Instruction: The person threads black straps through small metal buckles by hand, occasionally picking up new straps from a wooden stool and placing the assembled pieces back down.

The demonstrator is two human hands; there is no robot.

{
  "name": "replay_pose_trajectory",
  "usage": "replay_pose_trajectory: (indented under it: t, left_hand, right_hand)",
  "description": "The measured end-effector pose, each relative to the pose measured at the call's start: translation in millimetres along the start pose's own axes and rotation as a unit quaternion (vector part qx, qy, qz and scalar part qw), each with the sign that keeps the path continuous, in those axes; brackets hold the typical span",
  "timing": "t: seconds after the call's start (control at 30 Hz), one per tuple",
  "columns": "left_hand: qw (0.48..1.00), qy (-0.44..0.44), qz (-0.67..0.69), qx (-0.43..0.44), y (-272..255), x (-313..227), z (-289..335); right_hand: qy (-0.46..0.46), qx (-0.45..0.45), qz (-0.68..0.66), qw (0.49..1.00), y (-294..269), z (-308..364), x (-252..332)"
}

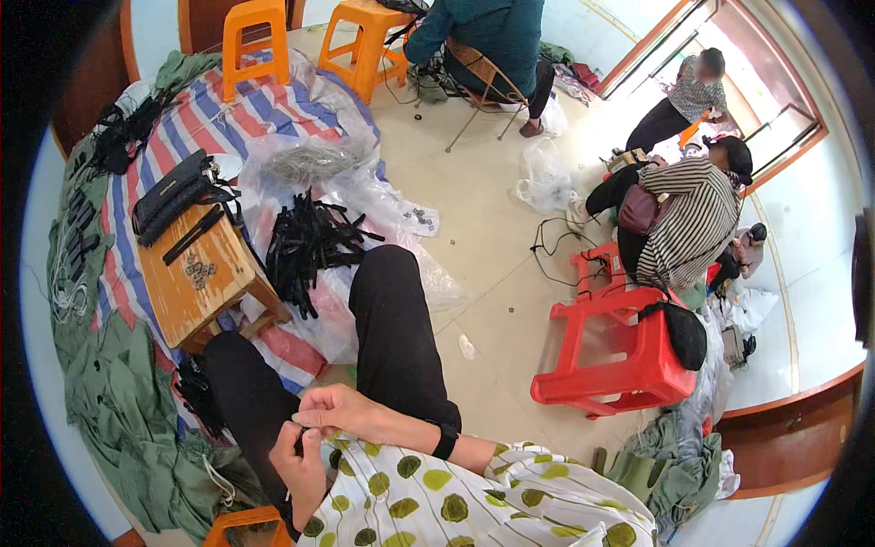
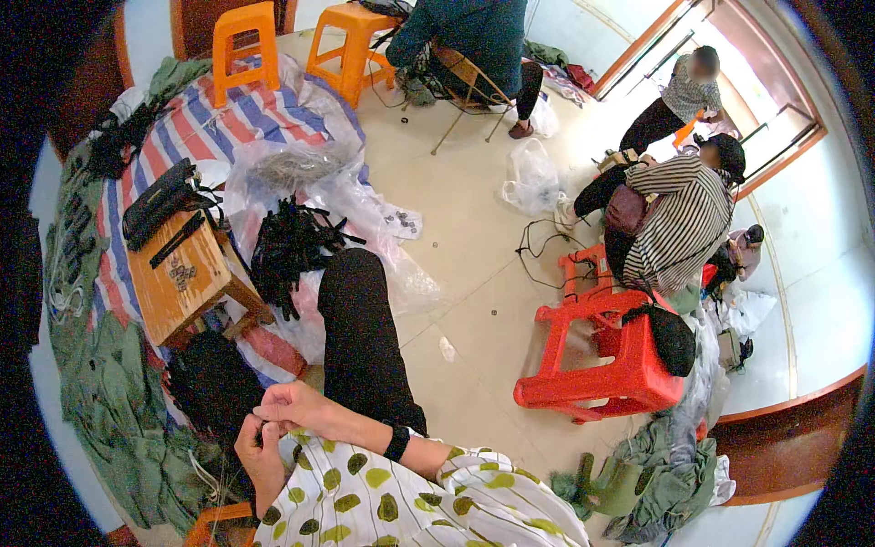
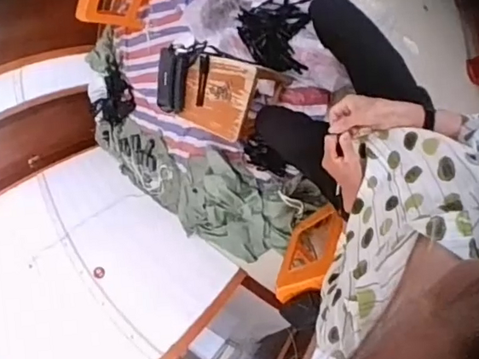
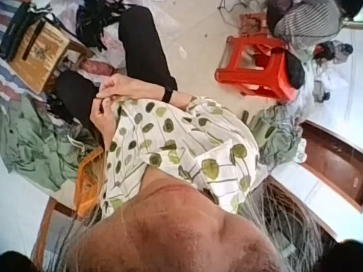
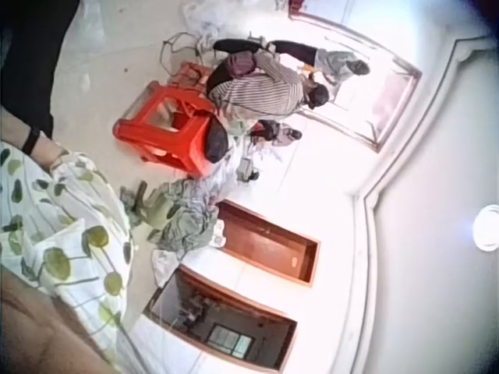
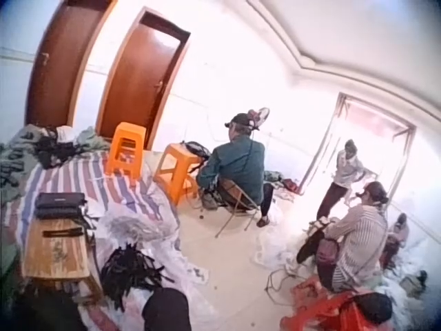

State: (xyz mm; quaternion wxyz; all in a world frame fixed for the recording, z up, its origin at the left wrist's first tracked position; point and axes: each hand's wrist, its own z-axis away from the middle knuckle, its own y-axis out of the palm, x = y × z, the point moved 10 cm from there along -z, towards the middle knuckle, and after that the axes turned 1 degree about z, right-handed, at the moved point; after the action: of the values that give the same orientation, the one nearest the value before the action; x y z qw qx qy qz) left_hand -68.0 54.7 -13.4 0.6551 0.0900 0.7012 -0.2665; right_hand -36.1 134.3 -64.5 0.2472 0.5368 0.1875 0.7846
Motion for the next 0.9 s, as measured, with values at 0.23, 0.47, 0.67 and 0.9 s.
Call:
replay_pose_trajectory:
  t: [0.23, 0.47, 0.67, 0.9]
  left_hand:
    - [0.997, -0.003, -0.078, -0.005, 8.2, -1.3, -6.0]
    - [0.995, -0.058, 0.080, 0.020, 15.4, 18.1, -25.8]
    - [0.976, -0.123, 0.162, 0.079, 30.9, 37.2, -18.7]
    - [0.972, -0.181, 0.139, 0.061, 21.2, 45.9, -6.2]
  right_hand:
    - [-0.188, -0.243, 0.281, 0.909, -30.2, 14.2, 41.7]
    - [-0.177, -0.230, 0.154, 0.944, -58.4, 0.2, 34.4]
    - [-0.116, -0.138, 0.014, 0.984, -50.3, -0.9, 16.7]
    - [-0.151, -0.137, 0.092, 0.975, -40.1, 4.0, 12.5]
